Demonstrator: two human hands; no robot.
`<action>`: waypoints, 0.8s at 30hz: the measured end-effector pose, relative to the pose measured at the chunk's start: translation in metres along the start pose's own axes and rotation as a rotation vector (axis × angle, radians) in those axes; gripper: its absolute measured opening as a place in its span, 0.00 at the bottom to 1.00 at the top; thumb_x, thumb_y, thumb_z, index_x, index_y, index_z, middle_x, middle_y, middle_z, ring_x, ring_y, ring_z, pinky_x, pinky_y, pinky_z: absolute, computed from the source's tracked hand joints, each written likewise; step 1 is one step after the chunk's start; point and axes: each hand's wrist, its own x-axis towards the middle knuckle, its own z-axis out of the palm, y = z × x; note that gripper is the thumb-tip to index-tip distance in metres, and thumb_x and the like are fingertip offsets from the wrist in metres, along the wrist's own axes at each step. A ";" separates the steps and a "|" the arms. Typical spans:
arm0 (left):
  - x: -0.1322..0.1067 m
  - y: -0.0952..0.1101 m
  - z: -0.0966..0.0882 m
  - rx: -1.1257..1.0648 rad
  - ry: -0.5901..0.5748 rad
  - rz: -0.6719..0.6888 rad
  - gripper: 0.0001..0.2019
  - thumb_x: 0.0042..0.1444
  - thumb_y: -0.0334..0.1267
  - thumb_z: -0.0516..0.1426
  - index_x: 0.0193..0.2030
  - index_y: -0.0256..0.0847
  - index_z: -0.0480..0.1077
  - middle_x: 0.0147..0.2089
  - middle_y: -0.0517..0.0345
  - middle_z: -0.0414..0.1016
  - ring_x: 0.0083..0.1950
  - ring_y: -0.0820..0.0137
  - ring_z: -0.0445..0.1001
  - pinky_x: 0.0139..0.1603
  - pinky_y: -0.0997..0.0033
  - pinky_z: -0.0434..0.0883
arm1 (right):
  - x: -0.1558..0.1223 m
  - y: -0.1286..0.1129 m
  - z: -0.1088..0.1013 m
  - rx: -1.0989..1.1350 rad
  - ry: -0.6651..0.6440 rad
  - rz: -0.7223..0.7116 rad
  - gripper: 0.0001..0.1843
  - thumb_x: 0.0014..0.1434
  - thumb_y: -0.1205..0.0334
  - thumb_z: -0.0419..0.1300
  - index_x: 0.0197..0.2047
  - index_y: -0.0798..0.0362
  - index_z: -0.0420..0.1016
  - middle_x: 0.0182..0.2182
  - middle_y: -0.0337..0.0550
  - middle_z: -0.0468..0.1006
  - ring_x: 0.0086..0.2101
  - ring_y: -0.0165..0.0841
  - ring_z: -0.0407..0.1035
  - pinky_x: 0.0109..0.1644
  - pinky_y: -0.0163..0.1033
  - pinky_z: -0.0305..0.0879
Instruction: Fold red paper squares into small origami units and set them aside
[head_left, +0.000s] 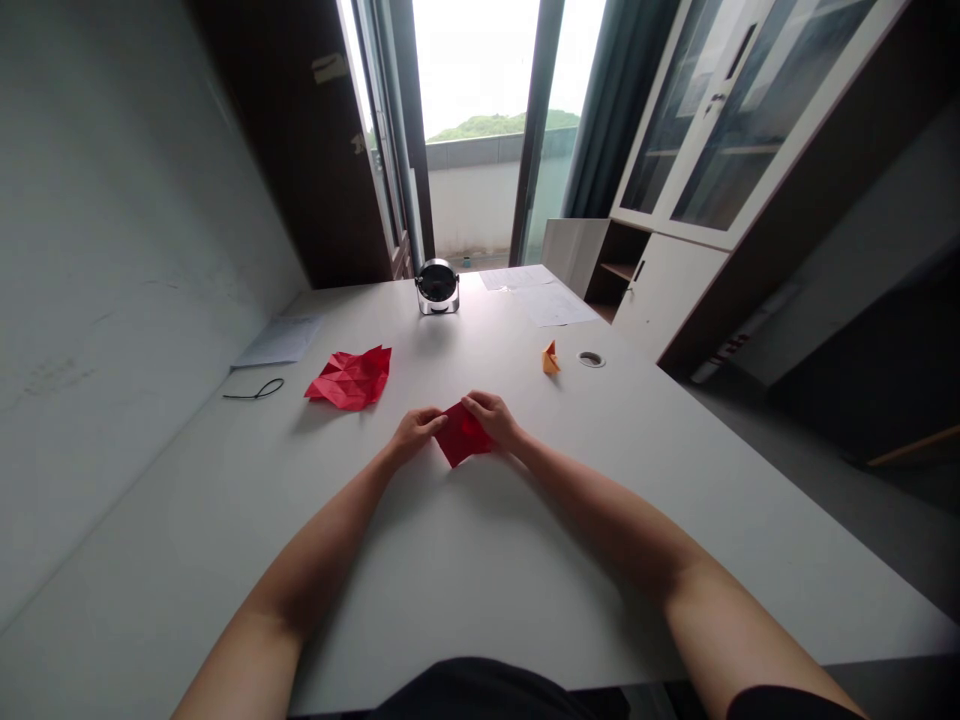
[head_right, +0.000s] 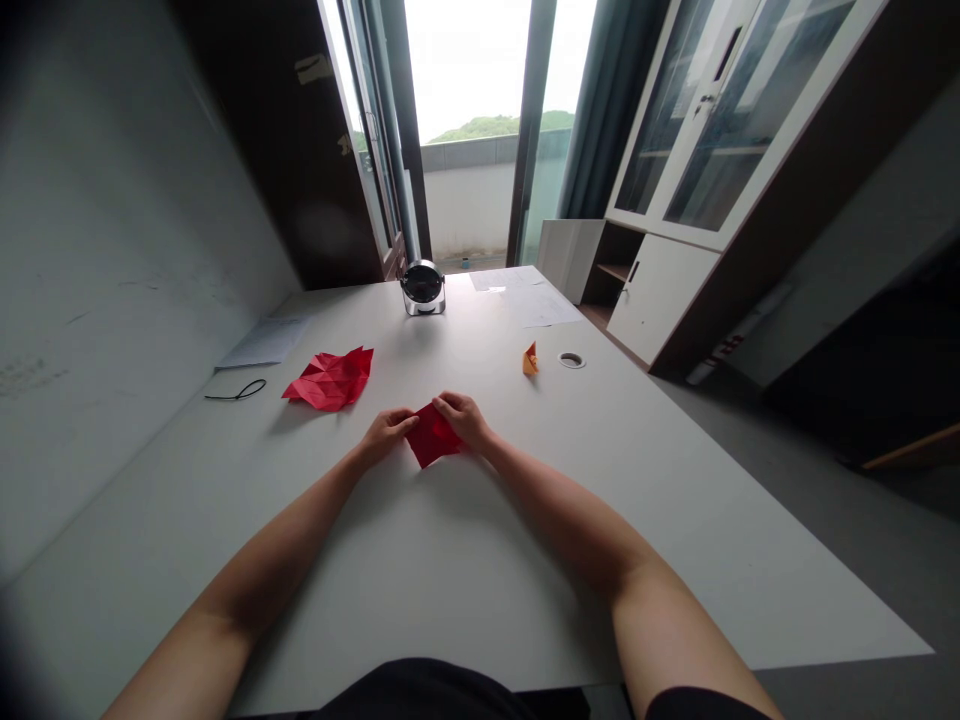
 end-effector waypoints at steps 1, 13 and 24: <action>0.001 0.001 -0.001 0.008 0.045 0.019 0.16 0.54 0.49 0.63 0.36 0.35 0.78 0.32 0.55 0.77 0.33 0.69 0.72 0.36 0.71 0.67 | 0.001 0.000 0.000 0.022 0.002 -0.004 0.25 0.58 0.38 0.59 0.27 0.53 0.68 0.21 0.36 0.66 0.23 0.28 0.58 0.27 0.34 0.56; 0.008 -0.005 -0.012 -0.305 0.367 0.005 0.15 0.49 0.46 0.67 0.38 0.38 0.76 0.31 0.58 0.74 0.27 0.76 0.64 0.27 0.76 0.57 | -0.001 0.000 0.002 0.061 -0.169 -0.127 0.28 0.57 0.44 0.64 0.55 0.51 0.70 0.44 0.47 0.79 0.41 0.37 0.73 0.42 0.40 0.69; 0.007 -0.002 -0.006 -0.152 0.336 0.029 0.15 0.48 0.46 0.67 0.38 0.38 0.76 0.30 0.59 0.74 0.29 0.74 0.67 0.32 0.73 0.64 | 0.007 0.010 0.000 0.034 -0.046 -0.056 0.24 0.57 0.42 0.61 0.44 0.54 0.79 0.39 0.46 0.81 0.41 0.41 0.73 0.46 0.43 0.69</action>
